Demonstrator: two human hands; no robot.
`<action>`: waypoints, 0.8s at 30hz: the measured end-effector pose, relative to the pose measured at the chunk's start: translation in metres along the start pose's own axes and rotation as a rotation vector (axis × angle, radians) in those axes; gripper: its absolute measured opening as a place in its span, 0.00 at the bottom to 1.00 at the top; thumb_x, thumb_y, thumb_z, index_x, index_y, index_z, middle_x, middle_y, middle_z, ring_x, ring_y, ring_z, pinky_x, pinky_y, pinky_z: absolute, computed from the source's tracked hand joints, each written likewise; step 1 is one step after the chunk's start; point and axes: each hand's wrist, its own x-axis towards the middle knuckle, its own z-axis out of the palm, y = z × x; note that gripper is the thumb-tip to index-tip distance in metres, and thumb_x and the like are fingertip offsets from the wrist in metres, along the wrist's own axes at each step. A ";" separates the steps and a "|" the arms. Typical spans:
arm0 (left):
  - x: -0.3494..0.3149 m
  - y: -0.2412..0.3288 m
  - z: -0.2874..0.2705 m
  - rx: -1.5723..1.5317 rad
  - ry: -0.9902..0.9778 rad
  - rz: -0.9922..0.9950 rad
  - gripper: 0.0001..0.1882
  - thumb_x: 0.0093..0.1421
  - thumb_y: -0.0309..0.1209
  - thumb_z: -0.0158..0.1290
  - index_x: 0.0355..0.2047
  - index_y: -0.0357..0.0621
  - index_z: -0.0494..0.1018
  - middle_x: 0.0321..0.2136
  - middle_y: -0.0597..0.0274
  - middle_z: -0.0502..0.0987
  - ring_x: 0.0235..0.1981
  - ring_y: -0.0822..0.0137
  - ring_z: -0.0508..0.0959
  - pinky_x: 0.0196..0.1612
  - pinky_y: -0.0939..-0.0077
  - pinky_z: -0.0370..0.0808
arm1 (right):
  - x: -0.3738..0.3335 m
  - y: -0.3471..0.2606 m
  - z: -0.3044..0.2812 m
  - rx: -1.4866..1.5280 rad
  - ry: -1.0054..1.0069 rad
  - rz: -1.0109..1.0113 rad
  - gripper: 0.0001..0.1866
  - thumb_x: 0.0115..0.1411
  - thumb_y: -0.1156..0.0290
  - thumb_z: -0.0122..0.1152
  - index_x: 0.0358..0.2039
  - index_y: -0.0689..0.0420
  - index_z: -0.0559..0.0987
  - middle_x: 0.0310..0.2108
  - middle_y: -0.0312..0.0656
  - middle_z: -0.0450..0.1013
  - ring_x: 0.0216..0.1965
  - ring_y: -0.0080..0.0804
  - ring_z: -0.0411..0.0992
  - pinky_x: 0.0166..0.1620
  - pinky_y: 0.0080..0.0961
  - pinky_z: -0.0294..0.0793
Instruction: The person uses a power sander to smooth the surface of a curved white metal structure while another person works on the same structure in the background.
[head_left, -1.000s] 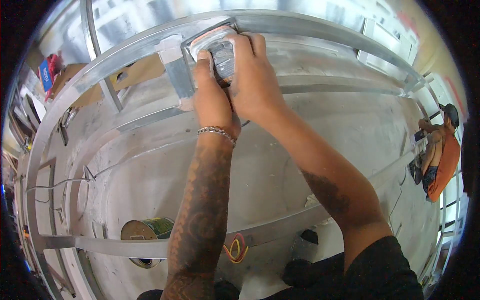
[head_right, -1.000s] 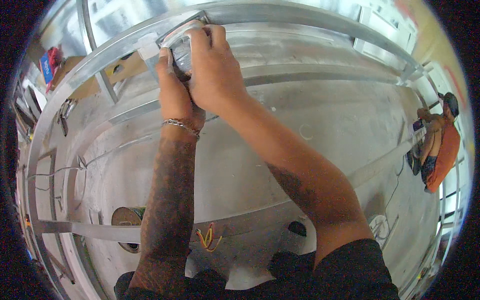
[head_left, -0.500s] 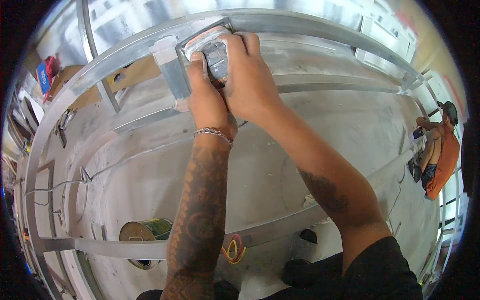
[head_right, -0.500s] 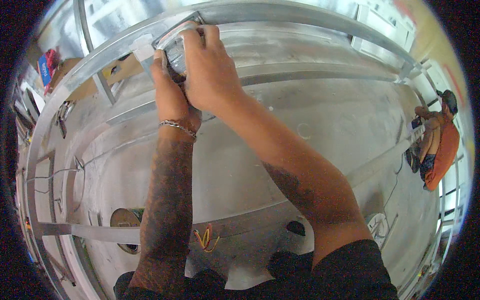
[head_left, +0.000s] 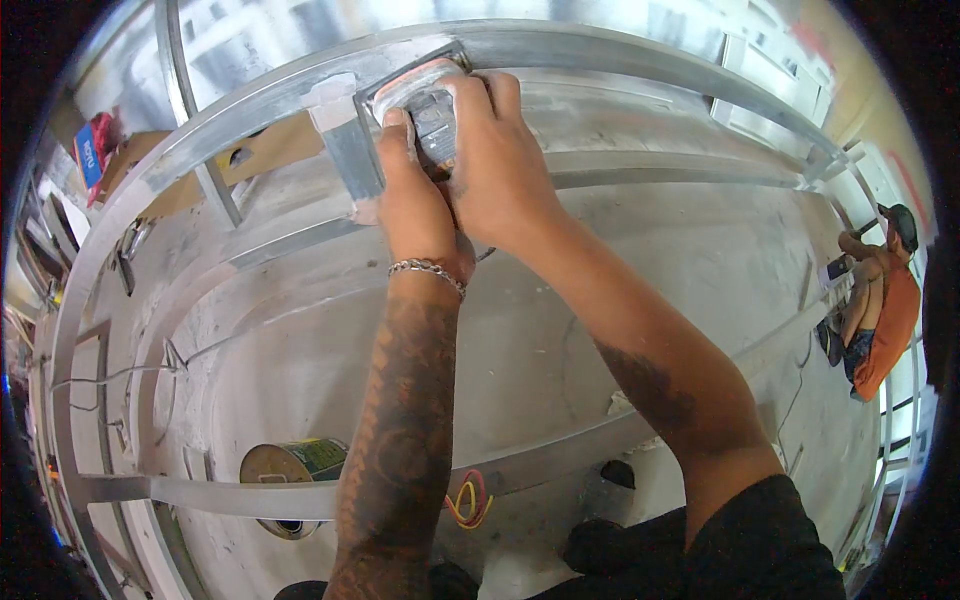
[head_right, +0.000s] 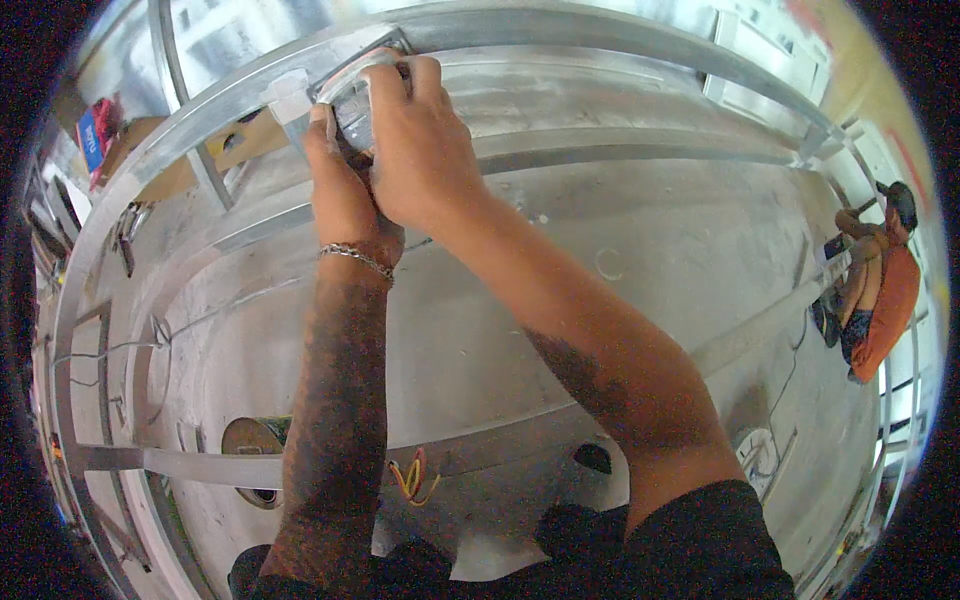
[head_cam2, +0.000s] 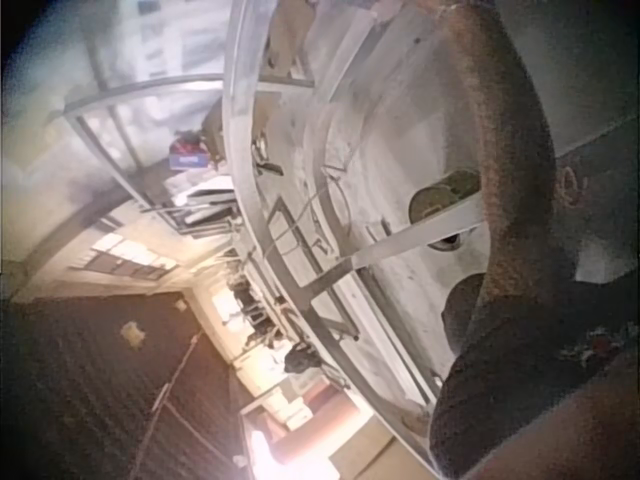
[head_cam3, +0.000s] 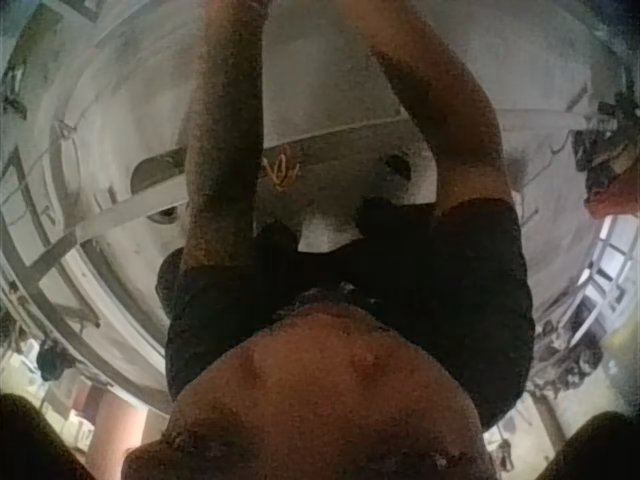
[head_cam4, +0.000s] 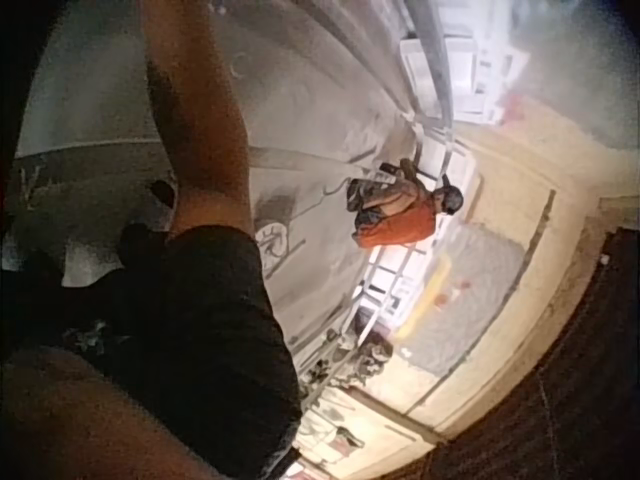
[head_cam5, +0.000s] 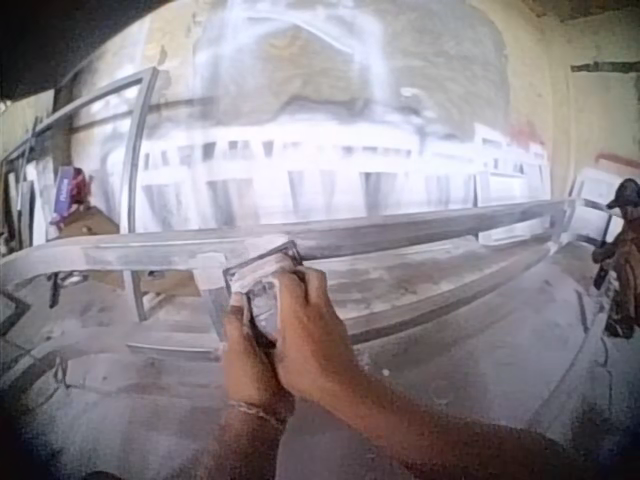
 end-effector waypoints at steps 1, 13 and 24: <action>-0.001 0.001 0.000 0.000 0.002 0.001 0.31 0.67 0.57 0.49 0.55 0.43 0.74 0.46 0.60 0.79 0.45 0.66 0.78 0.48 0.68 0.74 | 0.000 0.000 0.000 0.004 -0.006 0.003 0.33 0.48 0.82 0.67 0.56 0.62 0.66 0.56 0.60 0.62 0.55 0.66 0.69 0.54 0.52 0.75; 0.003 0.000 0.001 -0.011 -0.028 0.080 0.31 0.69 0.59 0.45 0.56 0.46 0.74 0.48 0.61 0.79 0.48 0.62 0.79 0.54 0.65 0.75 | 0.000 0.002 0.005 -0.001 0.030 -0.013 0.34 0.48 0.82 0.67 0.56 0.62 0.66 0.56 0.60 0.62 0.55 0.65 0.69 0.54 0.52 0.76; 0.007 0.005 0.002 -0.078 -0.039 0.090 0.30 0.68 0.57 0.49 0.52 0.42 0.75 0.43 0.61 0.80 0.43 0.66 0.79 0.47 0.69 0.75 | 0.004 -0.006 0.005 0.004 0.036 -0.020 0.34 0.48 0.82 0.66 0.57 0.62 0.65 0.57 0.59 0.61 0.55 0.67 0.68 0.54 0.53 0.75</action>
